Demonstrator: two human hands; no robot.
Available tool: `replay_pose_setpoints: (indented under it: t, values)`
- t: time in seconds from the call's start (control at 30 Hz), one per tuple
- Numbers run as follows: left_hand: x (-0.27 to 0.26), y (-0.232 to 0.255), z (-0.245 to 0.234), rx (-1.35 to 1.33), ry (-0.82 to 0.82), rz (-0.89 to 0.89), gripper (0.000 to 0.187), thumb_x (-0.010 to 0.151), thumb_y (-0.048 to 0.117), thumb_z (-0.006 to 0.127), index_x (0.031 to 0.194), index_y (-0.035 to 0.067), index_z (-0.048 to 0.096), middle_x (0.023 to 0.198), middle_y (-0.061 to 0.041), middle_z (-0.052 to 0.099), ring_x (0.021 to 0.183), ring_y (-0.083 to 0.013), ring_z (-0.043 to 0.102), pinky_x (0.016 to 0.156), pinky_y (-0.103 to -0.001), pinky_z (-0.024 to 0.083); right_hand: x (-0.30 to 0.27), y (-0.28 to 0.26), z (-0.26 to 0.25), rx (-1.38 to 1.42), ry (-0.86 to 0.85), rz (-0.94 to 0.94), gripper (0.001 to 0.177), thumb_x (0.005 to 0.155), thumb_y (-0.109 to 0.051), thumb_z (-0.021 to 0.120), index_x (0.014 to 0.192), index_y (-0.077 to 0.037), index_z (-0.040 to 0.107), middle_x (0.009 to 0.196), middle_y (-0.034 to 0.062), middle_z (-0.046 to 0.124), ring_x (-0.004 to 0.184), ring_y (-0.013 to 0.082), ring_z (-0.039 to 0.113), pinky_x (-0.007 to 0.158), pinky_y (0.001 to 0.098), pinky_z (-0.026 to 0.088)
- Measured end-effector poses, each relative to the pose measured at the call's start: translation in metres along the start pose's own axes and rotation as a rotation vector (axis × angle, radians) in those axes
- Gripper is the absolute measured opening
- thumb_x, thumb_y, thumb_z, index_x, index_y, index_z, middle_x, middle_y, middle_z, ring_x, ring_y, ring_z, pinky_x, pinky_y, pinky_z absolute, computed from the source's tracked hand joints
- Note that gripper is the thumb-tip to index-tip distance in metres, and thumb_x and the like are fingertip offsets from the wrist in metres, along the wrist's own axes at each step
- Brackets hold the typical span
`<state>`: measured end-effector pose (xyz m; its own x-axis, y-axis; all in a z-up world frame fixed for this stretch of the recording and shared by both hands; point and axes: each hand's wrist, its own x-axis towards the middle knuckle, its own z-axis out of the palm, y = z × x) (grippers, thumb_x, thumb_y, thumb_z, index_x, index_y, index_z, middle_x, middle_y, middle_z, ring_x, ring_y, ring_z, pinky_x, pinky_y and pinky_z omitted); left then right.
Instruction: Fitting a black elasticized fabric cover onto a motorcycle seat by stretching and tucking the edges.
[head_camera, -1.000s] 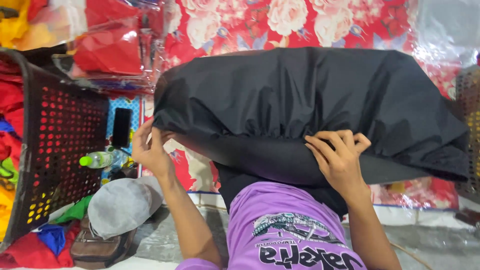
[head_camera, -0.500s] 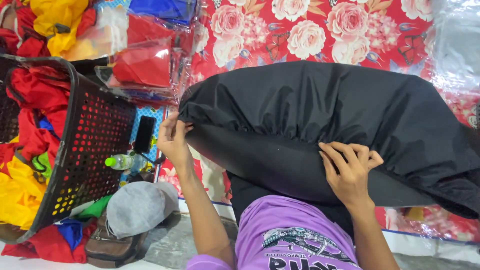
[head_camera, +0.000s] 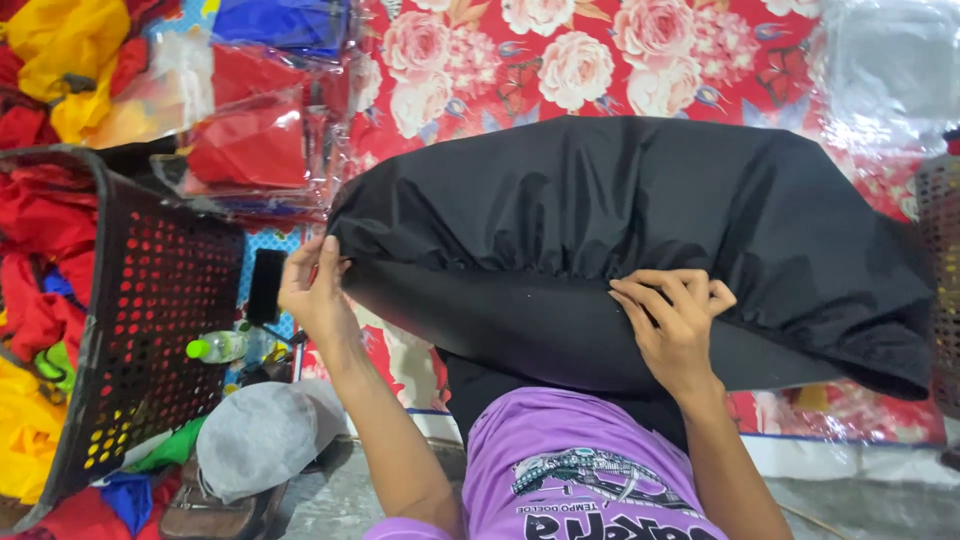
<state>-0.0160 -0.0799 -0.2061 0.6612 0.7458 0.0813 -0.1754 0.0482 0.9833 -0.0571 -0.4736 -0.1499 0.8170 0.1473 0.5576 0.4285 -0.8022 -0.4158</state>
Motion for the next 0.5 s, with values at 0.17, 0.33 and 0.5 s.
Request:
replay_pose_setpoints:
  t: [0.17,0.33,0.5]
  values:
    - [0.003,-0.008,-0.011,0.049,0.027,-0.013,0.022,0.091,0.012,0.085,0.106,0.005,0.07,0.098,-0.006,0.07,0.08,-0.0123,0.07,0.07,-0.02,0.062,0.006,-0.001,-0.007,0.221,0.115,0.008,0.013,0.09,-0.002,0.081,0.101,-0.009,0.082,0.096,0.0006,0.076,0.083,0.0169,0.056,0.079,0.0256,0.046]
    - [0.005,-0.006,-0.008,0.061,-0.016,-0.045,0.021,0.096,0.012,0.083,0.109,0.005,0.069,0.101,-0.006,0.071,0.083,-0.0117,0.073,0.072,-0.018,0.063,-0.004,0.011,0.012,0.086,0.212,0.001,0.012,0.093,0.001,0.08,0.1,-0.009,0.082,0.086,-0.0015,0.075,0.078,0.0181,0.058,0.083,0.0322,0.033]
    - [-0.008,0.013,0.0,0.068,-0.004,-0.043,0.02,0.096,0.011,0.084,0.109,0.005,0.069,0.098,-0.004,0.069,0.081,-0.0094,0.071,0.073,-0.016,0.062,0.0,0.009,0.012,0.123,0.263,-0.002,0.013,0.092,0.005,0.08,0.096,-0.007,0.081,0.081,-0.0014,0.075,0.072,0.0184,0.058,0.081,0.0356,0.031]
